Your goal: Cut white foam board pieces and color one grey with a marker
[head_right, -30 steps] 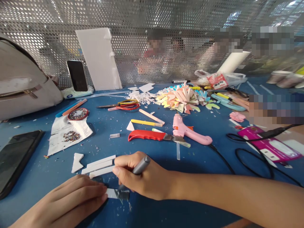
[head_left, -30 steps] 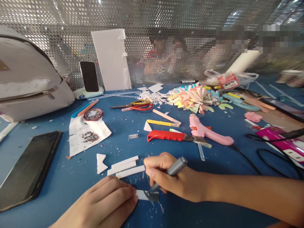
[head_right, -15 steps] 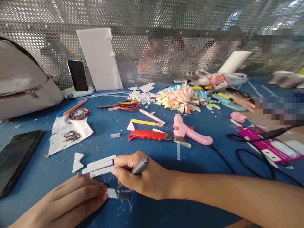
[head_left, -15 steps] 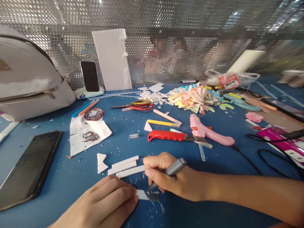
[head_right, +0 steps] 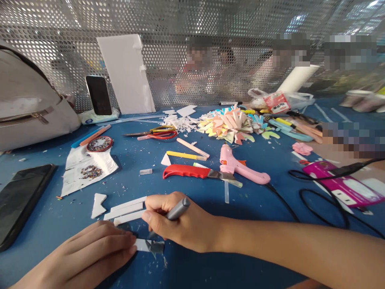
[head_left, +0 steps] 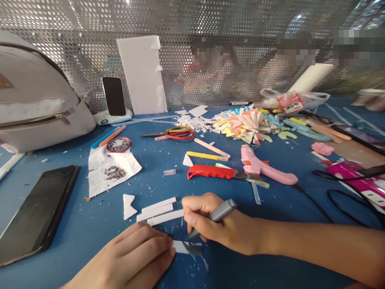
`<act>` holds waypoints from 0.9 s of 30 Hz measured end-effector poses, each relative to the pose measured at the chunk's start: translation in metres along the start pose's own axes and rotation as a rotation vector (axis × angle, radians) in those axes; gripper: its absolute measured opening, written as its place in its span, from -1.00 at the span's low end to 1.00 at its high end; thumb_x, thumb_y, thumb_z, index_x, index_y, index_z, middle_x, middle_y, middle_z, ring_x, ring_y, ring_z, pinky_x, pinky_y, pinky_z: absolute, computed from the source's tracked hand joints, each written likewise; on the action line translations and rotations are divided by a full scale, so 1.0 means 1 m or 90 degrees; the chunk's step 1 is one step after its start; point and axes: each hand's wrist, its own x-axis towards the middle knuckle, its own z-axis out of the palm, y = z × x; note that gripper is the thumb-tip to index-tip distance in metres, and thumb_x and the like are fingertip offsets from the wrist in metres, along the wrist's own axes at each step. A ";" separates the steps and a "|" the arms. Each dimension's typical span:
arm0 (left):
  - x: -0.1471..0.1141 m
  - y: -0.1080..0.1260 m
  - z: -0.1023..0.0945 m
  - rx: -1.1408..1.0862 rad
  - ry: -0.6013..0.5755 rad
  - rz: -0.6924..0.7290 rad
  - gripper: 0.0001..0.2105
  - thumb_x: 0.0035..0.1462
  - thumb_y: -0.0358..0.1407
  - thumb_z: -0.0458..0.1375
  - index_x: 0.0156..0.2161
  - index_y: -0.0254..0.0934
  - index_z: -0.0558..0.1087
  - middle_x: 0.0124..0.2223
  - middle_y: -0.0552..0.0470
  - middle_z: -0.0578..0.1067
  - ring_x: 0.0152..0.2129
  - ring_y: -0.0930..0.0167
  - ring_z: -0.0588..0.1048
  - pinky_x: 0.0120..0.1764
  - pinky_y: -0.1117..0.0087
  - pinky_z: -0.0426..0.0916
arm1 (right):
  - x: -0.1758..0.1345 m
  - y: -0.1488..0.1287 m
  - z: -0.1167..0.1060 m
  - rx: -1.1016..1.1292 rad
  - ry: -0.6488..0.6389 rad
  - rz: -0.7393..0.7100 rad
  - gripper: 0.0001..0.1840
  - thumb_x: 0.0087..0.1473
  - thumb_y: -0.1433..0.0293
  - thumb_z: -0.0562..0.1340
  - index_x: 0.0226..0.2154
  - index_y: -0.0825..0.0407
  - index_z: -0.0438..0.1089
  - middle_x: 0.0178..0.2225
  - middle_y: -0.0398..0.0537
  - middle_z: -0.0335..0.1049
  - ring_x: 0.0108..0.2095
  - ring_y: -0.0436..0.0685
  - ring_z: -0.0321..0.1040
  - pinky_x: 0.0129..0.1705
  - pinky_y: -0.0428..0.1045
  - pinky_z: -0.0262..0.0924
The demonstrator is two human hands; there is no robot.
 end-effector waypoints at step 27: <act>0.000 -0.002 -0.002 -0.001 -0.017 0.008 -0.67 0.48 -0.40 -0.11 -0.02 -0.25 0.54 -0.12 0.12 0.63 -0.13 0.50 0.57 -0.05 0.64 0.45 | 0.000 0.001 0.000 0.013 -0.006 0.017 -0.43 0.34 0.04 0.03 -0.56 0.06 0.19 -0.59 -0.22 0.14 -0.57 -0.05 0.12 -0.48 -0.11 0.04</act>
